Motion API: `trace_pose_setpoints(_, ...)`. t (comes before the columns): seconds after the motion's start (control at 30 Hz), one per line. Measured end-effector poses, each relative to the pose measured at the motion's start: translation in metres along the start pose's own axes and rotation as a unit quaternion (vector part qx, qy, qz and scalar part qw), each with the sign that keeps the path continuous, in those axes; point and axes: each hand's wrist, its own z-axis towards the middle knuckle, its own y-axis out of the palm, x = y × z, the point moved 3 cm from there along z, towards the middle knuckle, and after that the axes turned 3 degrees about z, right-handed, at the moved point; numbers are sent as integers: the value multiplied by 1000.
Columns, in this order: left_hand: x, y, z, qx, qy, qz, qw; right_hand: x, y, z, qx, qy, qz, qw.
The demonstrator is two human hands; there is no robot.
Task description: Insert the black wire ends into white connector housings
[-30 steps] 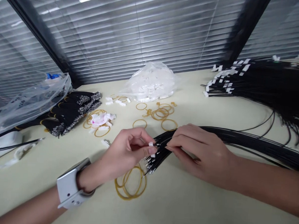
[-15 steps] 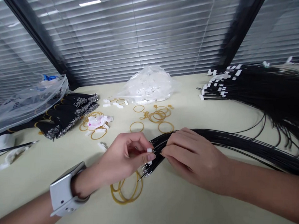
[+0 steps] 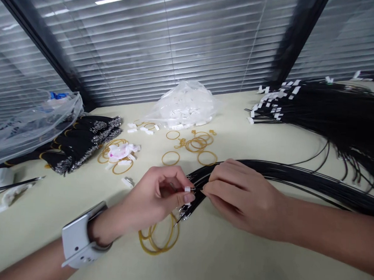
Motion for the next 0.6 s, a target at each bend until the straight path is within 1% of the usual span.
trace_pose_setpoints(0.23,-1,0,2,-12,11,-2,1000,-2,-2,0,-5,-4,-1,1000)
trace_pose_setpoints(0.33,-1,0,2,-9,7,-9,1000,-2,-2,0,-2,-4,-6,1000)
trace_pose_setpoints(0.47,0,1,2,-21,0,-25,999,-5,-4,2,6,-5,-3,1000)
trace_pose_setpoints(0.6,0,1,2,-20,0,-25,999,-6,-3,2,1,-9,6,1000)
